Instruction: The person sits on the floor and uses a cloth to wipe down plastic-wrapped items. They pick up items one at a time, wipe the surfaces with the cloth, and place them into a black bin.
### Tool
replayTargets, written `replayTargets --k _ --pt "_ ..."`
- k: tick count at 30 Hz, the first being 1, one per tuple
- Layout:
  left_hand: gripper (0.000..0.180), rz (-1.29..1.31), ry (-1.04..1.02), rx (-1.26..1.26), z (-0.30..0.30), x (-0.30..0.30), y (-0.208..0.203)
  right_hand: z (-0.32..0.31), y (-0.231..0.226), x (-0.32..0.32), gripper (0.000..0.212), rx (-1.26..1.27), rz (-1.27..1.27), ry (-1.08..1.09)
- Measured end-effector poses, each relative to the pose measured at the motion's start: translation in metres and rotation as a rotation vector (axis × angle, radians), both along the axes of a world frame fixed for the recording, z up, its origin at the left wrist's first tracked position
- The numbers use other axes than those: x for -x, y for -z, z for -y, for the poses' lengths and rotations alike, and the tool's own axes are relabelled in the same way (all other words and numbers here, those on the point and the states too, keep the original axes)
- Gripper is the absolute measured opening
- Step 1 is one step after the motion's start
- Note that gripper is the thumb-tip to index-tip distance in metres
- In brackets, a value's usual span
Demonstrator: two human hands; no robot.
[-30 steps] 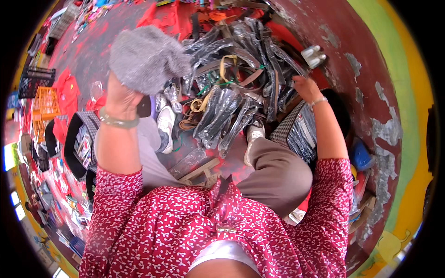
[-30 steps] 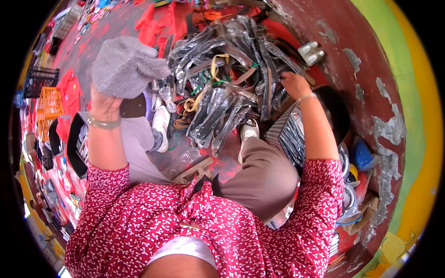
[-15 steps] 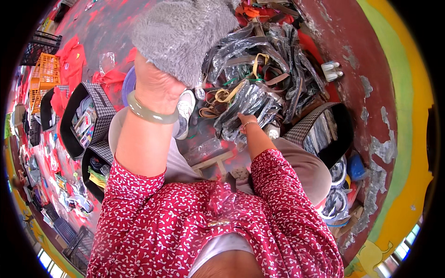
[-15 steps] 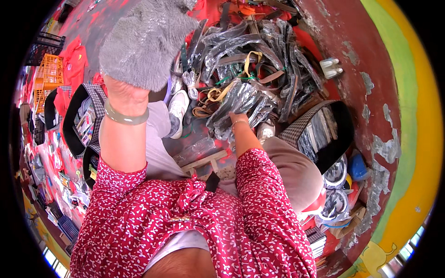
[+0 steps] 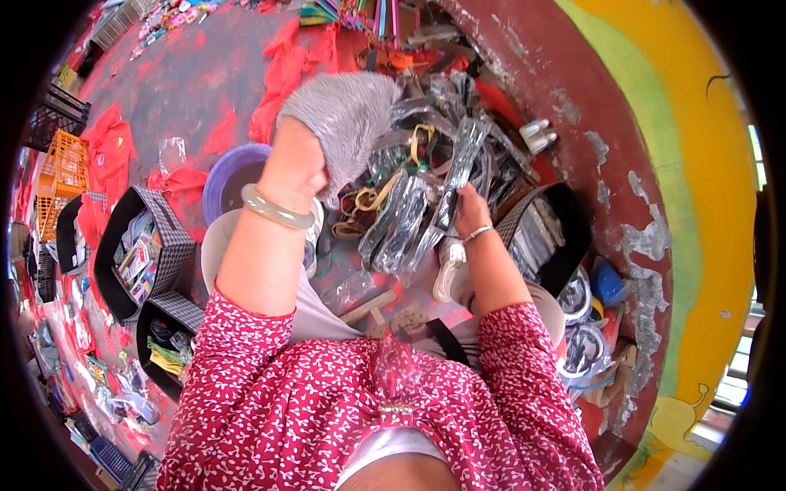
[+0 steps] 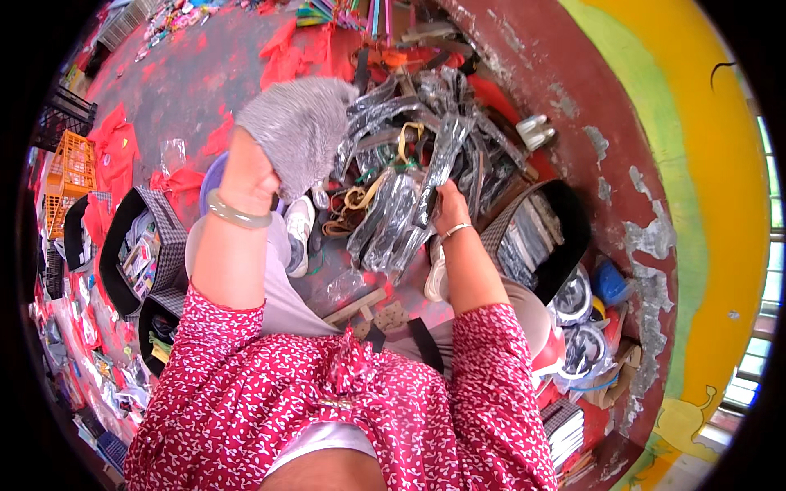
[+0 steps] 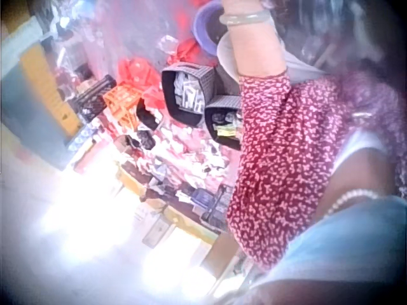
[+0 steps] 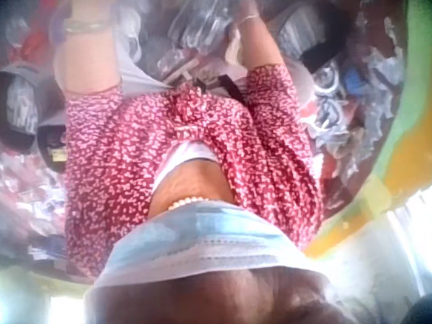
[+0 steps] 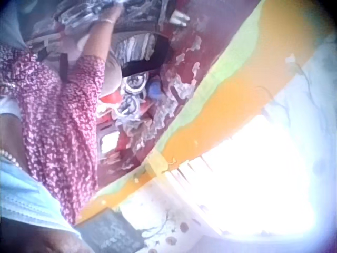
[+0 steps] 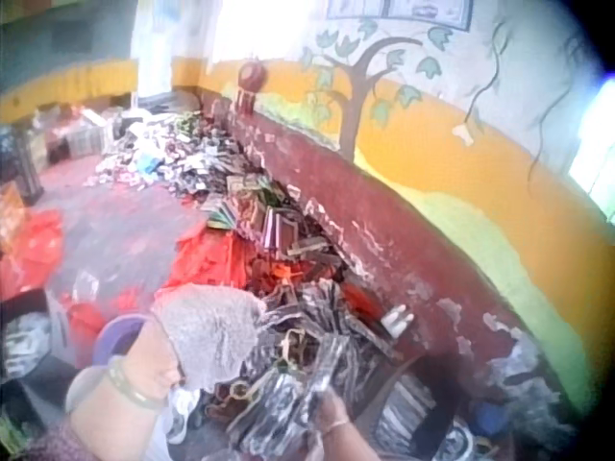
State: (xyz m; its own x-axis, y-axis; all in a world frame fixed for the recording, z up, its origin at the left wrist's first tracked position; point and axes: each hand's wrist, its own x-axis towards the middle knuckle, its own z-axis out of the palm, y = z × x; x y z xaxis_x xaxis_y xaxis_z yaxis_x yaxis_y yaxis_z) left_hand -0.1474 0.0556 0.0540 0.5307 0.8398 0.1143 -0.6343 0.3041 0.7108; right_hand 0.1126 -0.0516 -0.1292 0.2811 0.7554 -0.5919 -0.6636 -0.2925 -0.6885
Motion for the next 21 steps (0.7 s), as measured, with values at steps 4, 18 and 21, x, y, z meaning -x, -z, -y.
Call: replayTargets --k 4,18,21 --pt "0.021 -0.805 -0.205 -0.973 -0.007 -0.023 0.016 -0.024 -0.099 0.005 0.03 -0.283 0.03 -0.186" --pt "0.031 0.297 0.239 0.299 0.019 -0.036 -0.007 -0.032 -0.177 0.071 0.022 -0.644 0.316 -0.336" --pt "0.034 0.238 0.164 0.117 0.016 -0.048 0.0 -0.034 -0.181 0.064 0.022 -0.621 0.293 -0.322"
